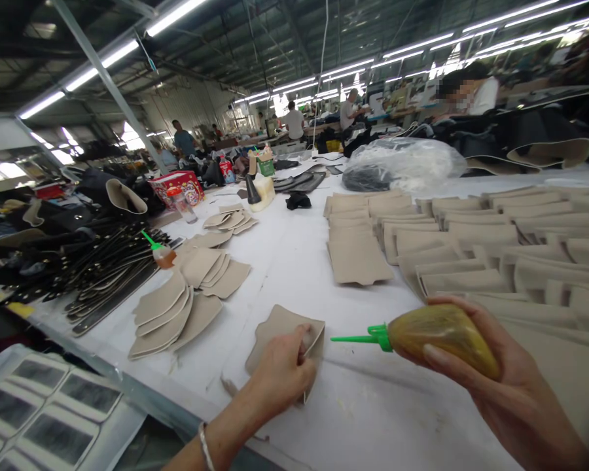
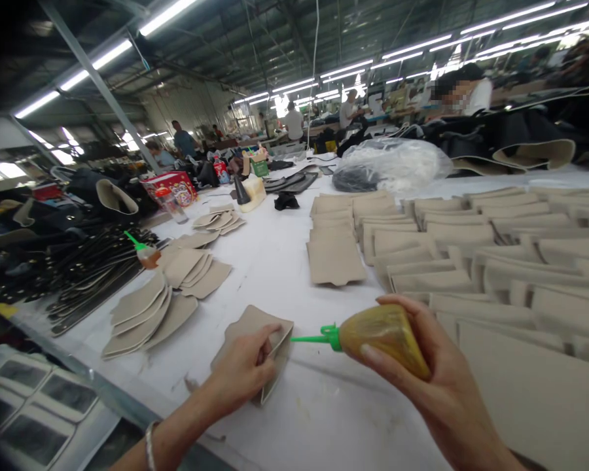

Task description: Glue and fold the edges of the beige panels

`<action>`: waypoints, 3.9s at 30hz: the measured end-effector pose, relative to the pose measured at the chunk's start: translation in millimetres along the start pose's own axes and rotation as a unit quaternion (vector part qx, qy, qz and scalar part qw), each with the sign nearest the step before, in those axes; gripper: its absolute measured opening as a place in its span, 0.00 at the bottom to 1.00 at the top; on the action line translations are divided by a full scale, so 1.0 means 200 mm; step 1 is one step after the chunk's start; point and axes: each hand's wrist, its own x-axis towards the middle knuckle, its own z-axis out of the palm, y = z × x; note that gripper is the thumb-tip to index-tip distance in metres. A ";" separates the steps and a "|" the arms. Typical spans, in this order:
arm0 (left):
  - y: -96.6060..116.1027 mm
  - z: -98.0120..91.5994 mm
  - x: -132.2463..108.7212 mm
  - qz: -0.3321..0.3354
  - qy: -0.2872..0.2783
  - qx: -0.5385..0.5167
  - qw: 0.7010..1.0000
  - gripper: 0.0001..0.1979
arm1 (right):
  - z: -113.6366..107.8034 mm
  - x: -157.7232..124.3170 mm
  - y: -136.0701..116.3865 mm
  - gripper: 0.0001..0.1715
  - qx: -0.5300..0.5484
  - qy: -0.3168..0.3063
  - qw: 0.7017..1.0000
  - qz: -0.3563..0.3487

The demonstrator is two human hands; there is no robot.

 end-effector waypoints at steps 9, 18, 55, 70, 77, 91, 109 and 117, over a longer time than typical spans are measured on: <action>0.01 0.00 0.01 0.013 -0.002 0.017 1.000 0.29 | 0.07 -0.01 0.03 0.34 -0.219 -0.060 0.961 -0.158; 0.01 0.00 0.02 0.038 -0.015 0.006 0.999 0.30 | 0.15 0.04 0.00 0.29 -0.296 -0.118 0.894 -0.315; -0.02 -0.01 0.01 0.062 -0.034 0.064 0.995 0.27 | 0.11 0.03 0.10 0.25 -0.277 -0.102 0.910 -0.292; -0.02 -0.01 0.00 0.069 -0.034 0.060 0.995 0.27 | 0.11 0.03 0.12 0.25 -0.259 -0.104 0.931 -0.236; -0.03 -0.01 0.00 0.063 -0.038 0.068 0.995 0.26 | 0.10 0.04 0.14 0.26 -0.263 -0.092 0.929 -0.244; -0.01 -0.01 -0.02 0.053 -0.034 0.074 0.995 0.25 | 0.09 -0.01 0.13 0.27 -0.223 -0.138 0.953 -0.148; -0.04 -0.01 -0.05 0.069 -0.013 0.050 0.996 0.24 | 0.12 -0.11 0.15 0.27 -0.224 -0.141 0.953 -0.146; -0.05 0.00 -0.05 0.081 -0.004 0.048 0.996 0.23 | 0.13 -0.16 0.16 0.27 -0.205 -0.148 0.958 -0.134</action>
